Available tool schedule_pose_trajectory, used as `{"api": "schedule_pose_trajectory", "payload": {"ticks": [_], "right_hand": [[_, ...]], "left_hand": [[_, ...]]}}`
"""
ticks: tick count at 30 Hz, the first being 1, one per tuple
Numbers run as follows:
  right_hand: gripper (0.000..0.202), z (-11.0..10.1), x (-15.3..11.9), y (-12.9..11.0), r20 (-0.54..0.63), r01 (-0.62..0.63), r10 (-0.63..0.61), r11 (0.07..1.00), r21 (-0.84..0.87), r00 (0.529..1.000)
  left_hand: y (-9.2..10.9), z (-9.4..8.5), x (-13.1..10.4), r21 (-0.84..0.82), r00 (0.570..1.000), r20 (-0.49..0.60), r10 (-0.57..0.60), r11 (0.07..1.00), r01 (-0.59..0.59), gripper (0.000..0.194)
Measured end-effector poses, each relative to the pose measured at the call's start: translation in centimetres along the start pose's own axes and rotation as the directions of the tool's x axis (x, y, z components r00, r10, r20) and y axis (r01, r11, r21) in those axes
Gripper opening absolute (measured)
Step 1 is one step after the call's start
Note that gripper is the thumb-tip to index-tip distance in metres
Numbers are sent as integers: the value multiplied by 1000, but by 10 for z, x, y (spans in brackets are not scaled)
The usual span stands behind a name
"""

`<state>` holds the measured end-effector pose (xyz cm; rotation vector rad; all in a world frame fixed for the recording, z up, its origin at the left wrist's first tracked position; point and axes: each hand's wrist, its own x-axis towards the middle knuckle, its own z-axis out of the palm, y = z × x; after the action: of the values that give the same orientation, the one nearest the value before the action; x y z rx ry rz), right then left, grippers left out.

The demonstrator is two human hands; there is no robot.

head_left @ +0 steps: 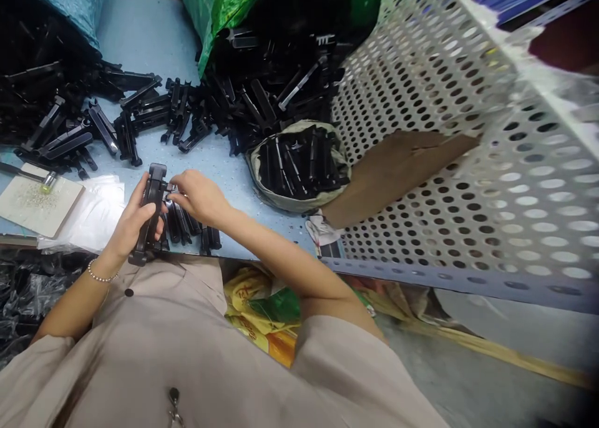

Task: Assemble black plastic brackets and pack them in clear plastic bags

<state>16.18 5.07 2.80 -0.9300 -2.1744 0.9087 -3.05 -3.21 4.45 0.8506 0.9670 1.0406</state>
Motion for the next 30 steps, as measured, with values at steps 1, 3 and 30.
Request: {"api": "schedule_pose_trajectory", "payload": {"ticks": [1,3,30], "right_hand": [[53,-5,1,3,-4,101,-103,976,-193,995],[51,-12,3,8,87,267,-256,849,-455,963],[61,9,-5,0,32,-47,45,998,46,998]], "left_hand": [[3,1,-1,-19,1000,15,-20,1000,21,94],[7,4,-3,-40,998,35,-53,998,55,92],[-7,6,-14,98,999,-42,26,995,-22,76]]}}
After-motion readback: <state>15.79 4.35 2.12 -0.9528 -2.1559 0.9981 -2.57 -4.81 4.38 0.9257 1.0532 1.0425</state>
